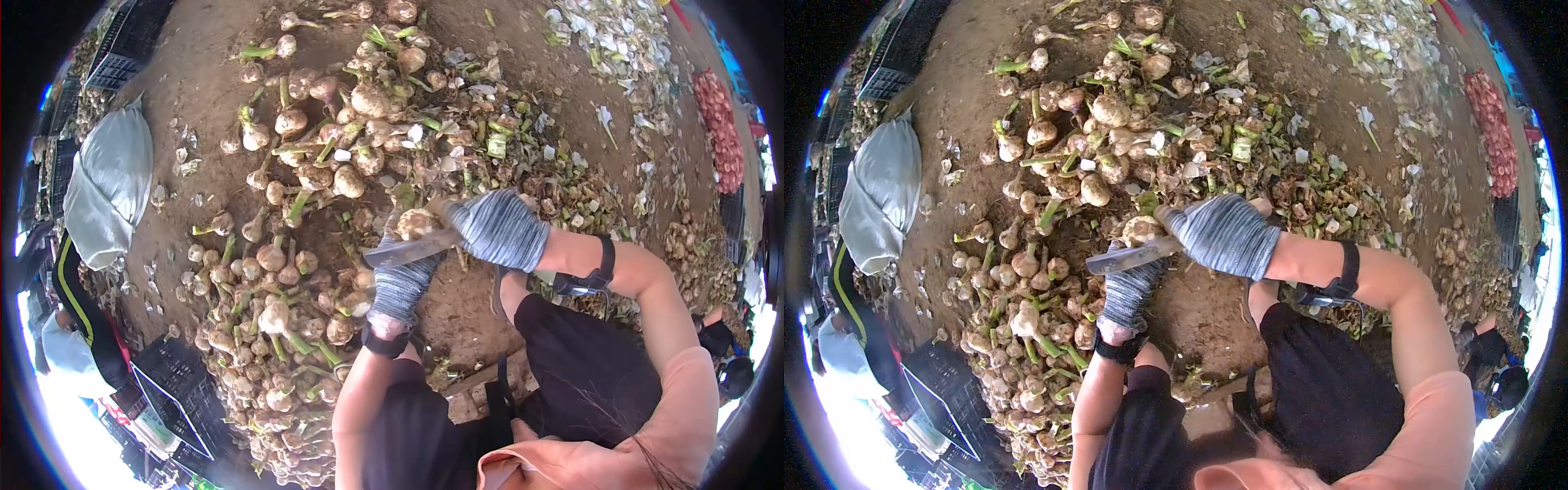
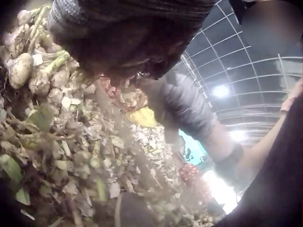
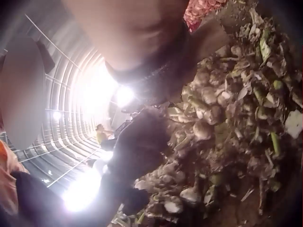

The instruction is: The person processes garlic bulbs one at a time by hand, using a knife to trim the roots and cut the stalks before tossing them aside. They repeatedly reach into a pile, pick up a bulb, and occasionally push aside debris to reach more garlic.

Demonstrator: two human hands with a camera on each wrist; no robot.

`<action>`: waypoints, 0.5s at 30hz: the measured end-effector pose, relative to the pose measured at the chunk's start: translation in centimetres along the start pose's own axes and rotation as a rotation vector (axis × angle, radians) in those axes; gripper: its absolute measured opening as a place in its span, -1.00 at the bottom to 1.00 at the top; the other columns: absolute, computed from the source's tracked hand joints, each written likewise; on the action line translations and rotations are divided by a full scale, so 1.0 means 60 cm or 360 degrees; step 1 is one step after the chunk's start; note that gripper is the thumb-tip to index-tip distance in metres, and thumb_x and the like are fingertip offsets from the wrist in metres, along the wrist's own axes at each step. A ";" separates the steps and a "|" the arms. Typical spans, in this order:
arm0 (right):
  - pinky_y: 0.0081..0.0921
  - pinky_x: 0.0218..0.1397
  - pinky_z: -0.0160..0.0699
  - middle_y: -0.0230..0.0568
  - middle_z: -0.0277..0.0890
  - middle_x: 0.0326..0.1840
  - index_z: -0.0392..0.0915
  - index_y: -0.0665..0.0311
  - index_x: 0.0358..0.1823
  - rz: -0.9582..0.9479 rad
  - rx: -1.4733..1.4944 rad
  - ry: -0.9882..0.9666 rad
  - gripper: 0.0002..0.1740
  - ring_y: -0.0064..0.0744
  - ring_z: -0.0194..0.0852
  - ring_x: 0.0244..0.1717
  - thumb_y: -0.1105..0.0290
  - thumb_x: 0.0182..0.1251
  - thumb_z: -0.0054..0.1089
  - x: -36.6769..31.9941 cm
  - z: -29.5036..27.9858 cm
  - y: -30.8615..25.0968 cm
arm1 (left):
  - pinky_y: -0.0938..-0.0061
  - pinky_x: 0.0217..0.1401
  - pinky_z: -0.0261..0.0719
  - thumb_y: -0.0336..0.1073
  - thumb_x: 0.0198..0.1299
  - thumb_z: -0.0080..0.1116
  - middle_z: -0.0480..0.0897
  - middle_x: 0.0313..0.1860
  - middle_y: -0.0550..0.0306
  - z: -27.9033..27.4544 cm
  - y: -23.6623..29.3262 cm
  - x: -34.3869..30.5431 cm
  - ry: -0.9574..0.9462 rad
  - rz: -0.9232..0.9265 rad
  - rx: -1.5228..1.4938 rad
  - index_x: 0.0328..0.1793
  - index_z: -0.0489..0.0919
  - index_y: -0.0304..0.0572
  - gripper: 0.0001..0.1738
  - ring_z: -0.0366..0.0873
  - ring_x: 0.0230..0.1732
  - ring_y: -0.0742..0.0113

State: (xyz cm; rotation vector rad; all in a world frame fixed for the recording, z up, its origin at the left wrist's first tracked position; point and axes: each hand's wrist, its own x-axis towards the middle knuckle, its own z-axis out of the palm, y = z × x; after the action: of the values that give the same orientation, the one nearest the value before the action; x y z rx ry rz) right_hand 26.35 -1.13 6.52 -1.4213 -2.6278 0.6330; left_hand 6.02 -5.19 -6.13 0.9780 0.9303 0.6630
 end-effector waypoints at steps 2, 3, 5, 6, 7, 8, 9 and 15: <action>-0.32 -0.74 0.34 -0.22 0.32 -0.74 0.42 0.44 -0.02 -0.0103 -0.0236 0.0076 -0.68 -0.28 0.42 -0.71 0.41 0.25 -0.05 0.000 0.011 0.003 | 0.47 0.06 0.50 -0.35 0.29 0.02 0.31 0.27 -0.09 -0.005 -0.024 -0.001 -0.0100 0.0152 0.0618 0.32 0.19 -0.22 -0.50 0.36 0.16 0.34; -0.33 -0.73 0.36 -0.20 0.33 -0.74 0.43 0.44 -0.11 -0.0091 -0.0238 0.0036 -0.73 -0.28 0.44 -0.70 0.41 0.22 -0.04 0.000 0.015 0.006 | 0.48 0.04 0.51 -0.36 0.27 0.04 0.30 0.26 -0.08 -0.006 -0.032 -0.001 -0.0148 0.0230 0.0926 0.32 0.17 -0.21 -0.48 0.37 0.15 0.34; -0.32 -0.72 0.36 -0.20 0.33 -0.74 0.43 0.43 -0.16 -0.0023 -0.0133 0.0080 -0.76 -0.27 0.44 -0.69 0.41 0.22 -0.04 0.000 0.043 0.025 | 0.48 0.01 0.53 -0.38 0.25 0.07 0.32 0.24 -0.06 -0.004 -0.018 -0.002 -0.0180 0.0216 0.1230 0.31 0.18 -0.21 -0.47 0.39 0.11 0.34; -0.32 -0.72 0.37 -0.20 0.33 -0.74 0.43 0.42 -0.18 0.0008 -0.0082 0.0102 -0.77 -0.27 0.44 -0.69 0.42 0.21 -0.04 0.000 0.051 0.031 | 0.48 -0.01 0.53 -0.38 0.24 0.08 0.34 0.21 -0.05 0.000 0.004 -0.002 -0.0164 0.0125 0.1224 0.30 0.19 -0.21 -0.47 0.41 0.08 0.34; -0.31 -0.69 0.39 -0.17 0.36 -0.71 0.43 0.42 -0.20 -0.0034 -0.0272 0.0003 -0.79 -0.27 0.46 -0.66 0.42 0.22 -0.04 0.001 0.042 0.028 | 0.48 -0.03 0.54 -0.38 0.23 0.10 0.38 0.17 -0.04 0.022 0.086 -0.002 -0.0089 -0.0130 0.0896 0.26 0.24 -0.22 -0.50 0.43 0.05 0.33; -0.31 -0.69 0.40 -0.17 0.36 -0.70 0.43 0.41 -0.21 -0.0042 -0.0236 0.0037 -0.80 -0.26 0.46 -0.65 0.42 0.22 -0.04 0.001 0.035 0.026 | 0.48 -0.04 0.55 -0.38 0.22 0.12 0.42 0.12 -0.03 0.035 0.128 -0.002 -0.0016 -0.0383 0.0559 0.23 0.28 -0.24 -0.53 0.45 0.02 0.32; -0.32 -0.68 0.40 -0.16 0.37 -0.70 0.43 0.40 -0.23 -0.0045 -0.0199 0.0068 -0.81 -0.26 0.47 -0.65 0.42 0.22 -0.04 -0.001 0.028 0.024 | 0.49 -0.07 0.55 -0.39 0.21 0.12 0.56 -0.09 0.04 0.034 0.114 -0.003 -0.0004 -0.0176 0.1079 0.06 0.44 -0.26 -0.70 0.53 -0.12 0.30; -0.34 -0.60 0.44 -0.14 0.40 -0.66 0.44 0.31 -0.14 0.0477 0.0271 0.0170 -0.82 -0.21 0.48 -0.61 0.43 0.30 -0.08 -0.055 0.105 0.123 | 0.53 -0.07 0.56 -0.59 -0.02 0.31 0.56 -0.19 0.19 0.048 0.137 -0.012 0.0389 -0.0117 -0.0163 0.04 0.42 -0.20 -0.53 0.53 -0.17 0.45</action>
State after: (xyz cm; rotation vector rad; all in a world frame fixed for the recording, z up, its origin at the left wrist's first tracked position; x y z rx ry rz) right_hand 32.30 -2.29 -1.78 -1.7551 -2.2397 0.7648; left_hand 7.71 -3.43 2.23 0.7788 1.1303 0.7718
